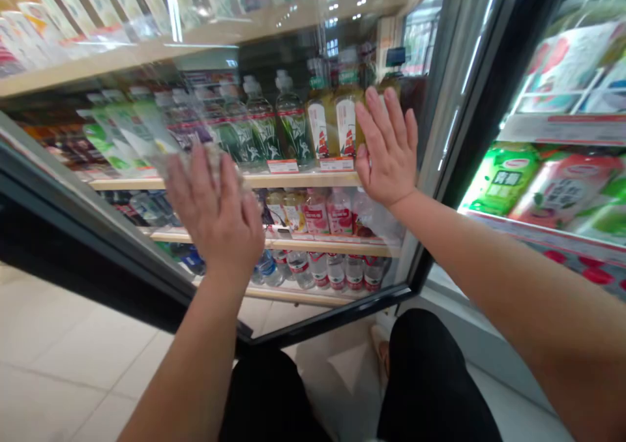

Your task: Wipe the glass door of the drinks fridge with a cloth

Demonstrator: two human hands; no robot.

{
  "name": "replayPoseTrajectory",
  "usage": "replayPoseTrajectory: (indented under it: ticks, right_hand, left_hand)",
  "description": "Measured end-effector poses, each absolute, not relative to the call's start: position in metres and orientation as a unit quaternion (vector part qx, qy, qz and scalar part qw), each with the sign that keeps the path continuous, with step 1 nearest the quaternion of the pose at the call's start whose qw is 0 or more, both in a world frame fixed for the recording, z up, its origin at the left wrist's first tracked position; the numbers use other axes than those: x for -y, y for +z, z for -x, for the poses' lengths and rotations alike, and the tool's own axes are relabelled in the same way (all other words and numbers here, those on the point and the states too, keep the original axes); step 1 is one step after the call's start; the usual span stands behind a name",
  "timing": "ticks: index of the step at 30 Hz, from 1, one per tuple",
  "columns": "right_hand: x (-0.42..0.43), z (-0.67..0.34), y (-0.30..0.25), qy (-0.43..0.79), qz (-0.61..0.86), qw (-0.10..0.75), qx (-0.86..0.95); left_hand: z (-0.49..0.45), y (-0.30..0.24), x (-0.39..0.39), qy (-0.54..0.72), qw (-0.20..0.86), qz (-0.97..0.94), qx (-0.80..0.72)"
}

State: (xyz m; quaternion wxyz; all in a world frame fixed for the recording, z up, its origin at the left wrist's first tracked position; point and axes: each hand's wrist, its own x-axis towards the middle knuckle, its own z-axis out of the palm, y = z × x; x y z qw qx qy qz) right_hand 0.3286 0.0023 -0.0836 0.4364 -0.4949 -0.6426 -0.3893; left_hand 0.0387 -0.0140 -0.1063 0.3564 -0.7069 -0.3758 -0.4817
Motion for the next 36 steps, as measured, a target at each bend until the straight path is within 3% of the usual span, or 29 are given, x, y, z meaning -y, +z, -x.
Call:
replayPoseTrajectory:
  ticks: [5,13,20,27,34,36]
  right_hand:
    - [0.000,-0.328,-0.083,-0.388,0.507,0.422,0.644]
    - [-0.004,-0.329,-0.084,-0.372,0.490,0.446,0.650]
    - [-0.004,-0.329,-0.084,-0.378,0.492,0.444,0.647]
    - [-0.001,-0.328,-0.082,-0.370,0.510,0.431,0.646]
    - [0.000,-0.329,-0.082,-0.375,0.503,0.429,0.650]
    - [-0.002,-0.329,-0.083,-0.389,0.494,0.434,0.645]
  left_hand:
    - [-0.006,-0.164,0.016,-0.485,0.354,0.701,0.383]
    - [-0.076,-0.092,0.007,-0.523,0.345,0.693,0.358]
    - [-0.142,-0.134,0.011,-0.385,0.335,0.825,0.244]
    - [-0.066,-0.078,0.011,-0.451,0.345,0.738,0.364]
    - [-0.019,-0.148,0.020,-0.478,0.323,0.699,0.423]
    - [-0.021,-0.146,0.017,-0.474,0.329,0.698,0.423]
